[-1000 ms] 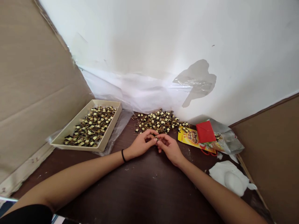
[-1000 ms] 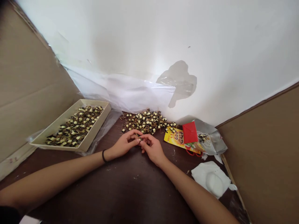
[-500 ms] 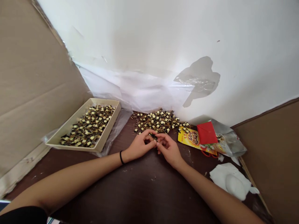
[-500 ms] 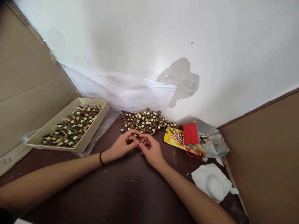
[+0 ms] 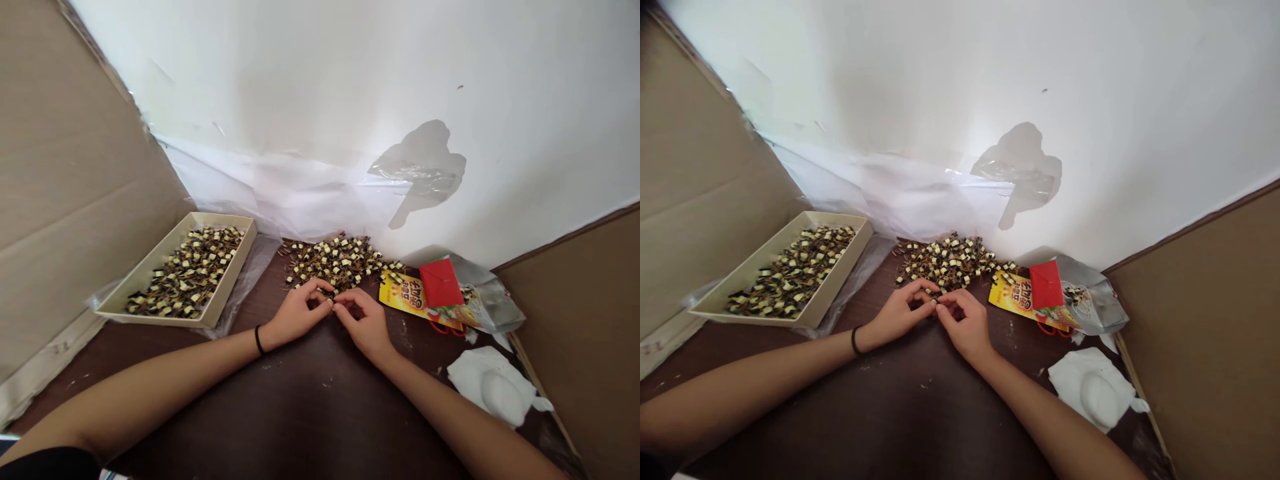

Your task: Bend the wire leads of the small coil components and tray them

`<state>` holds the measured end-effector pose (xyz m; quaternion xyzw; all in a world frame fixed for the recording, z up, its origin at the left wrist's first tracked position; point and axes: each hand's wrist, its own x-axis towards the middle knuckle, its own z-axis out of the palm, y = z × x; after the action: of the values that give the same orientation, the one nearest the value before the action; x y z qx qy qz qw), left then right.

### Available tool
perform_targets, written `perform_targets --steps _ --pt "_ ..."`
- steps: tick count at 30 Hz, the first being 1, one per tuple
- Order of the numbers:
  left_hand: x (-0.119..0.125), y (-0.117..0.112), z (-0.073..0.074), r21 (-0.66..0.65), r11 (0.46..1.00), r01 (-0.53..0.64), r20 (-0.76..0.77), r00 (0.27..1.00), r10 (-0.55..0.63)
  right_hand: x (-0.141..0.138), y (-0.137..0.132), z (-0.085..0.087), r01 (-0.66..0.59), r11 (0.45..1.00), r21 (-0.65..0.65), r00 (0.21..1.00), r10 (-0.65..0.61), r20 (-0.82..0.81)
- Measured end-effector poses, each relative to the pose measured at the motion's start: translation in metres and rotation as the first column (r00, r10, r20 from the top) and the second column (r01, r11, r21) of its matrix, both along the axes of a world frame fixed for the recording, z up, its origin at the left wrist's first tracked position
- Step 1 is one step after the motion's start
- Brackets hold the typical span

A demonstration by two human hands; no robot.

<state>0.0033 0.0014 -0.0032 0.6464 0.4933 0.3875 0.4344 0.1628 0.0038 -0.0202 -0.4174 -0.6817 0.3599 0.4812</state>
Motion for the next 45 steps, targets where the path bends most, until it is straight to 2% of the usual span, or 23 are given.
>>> perform_targets --steps 4,12,18,26,37,45 --pt "0.0002 0.0006 -0.0003 0.002 1.0 -0.011 -0.002 1.0 0.011 0.0001 -0.0018 -0.0013 0.042 0.999 0.014 0.999 -0.042 0.016" --pt "0.0012 -0.0007 -0.0008 0.009 1.0 -0.01 -0.016 1.0 0.01 0.0002 -0.0047 0.0049 0.036 0.973 0.227 0.995 -0.057 0.087" --pt "0.001 -0.0002 0.0 -0.017 1.0 0.01 0.017 1.0 -0.01 0.0005 -0.0061 0.0055 0.08 0.953 0.292 0.988 -0.115 0.104" --pt "0.0011 -0.0022 0.0021 -0.032 0.999 0.002 0.057 0.998 -0.001 -0.0003 -0.0065 0.0033 0.064 0.957 0.284 0.981 -0.112 0.156" --pt "0.0025 -0.0059 0.002 0.036 0.999 -0.038 0.009 0.999 0.037 -0.0003 -0.0079 -0.0003 -0.009 0.94 0.341 0.961 -0.086 0.264" --pt "0.0009 -0.0015 0.0031 -0.036 0.999 -0.017 0.095 0.995 0.02 -0.0016 -0.0063 0.005 -0.022 0.964 0.265 0.983 -0.026 0.179"
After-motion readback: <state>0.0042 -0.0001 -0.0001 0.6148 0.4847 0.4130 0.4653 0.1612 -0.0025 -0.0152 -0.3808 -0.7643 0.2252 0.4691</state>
